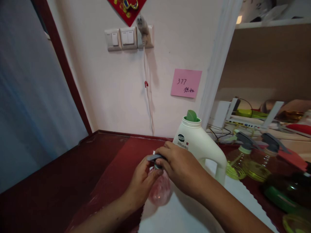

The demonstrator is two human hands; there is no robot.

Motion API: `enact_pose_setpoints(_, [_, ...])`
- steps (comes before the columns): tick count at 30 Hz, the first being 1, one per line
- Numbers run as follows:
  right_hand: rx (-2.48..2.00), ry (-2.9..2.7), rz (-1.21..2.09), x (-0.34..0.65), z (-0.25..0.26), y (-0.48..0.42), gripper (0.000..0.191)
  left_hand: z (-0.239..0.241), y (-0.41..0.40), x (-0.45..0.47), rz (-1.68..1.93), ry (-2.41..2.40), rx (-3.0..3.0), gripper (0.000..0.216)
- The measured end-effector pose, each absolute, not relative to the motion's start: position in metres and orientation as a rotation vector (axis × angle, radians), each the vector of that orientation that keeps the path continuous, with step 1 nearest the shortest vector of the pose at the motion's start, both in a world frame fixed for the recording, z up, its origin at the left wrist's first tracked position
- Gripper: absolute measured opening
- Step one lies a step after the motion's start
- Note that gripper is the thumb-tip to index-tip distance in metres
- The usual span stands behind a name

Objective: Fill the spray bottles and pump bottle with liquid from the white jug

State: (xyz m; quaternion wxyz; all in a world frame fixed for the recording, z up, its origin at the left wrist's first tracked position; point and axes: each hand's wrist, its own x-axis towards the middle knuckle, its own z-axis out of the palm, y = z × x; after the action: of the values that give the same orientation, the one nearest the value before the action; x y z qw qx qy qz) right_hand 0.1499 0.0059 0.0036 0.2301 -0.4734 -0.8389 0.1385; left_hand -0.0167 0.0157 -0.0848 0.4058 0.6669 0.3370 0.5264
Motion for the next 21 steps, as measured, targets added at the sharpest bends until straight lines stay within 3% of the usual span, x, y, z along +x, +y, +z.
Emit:
enact_pose_setpoints(7, [-1.317,-2.282,0.378,0.1505,0.0015,0.0047,0.012,-0.0848,0.0125,-0.0181,1.299,0.797,1.713,0.023])
enact_pose_setpoints(11, [-1.345,-2.291,0.366,0.1488,0.0028,0.0026,0.013,-0.0865,0.0162,-0.0136,1.338,0.899,1.552,0.041])
enact_pose_setpoints(21, [-1.309,-2.324,0.358,0.149,0.0029,0.0065,0.011,-0.0924,0.0134,-0.0182,1.33,0.787,1.687,0.023])
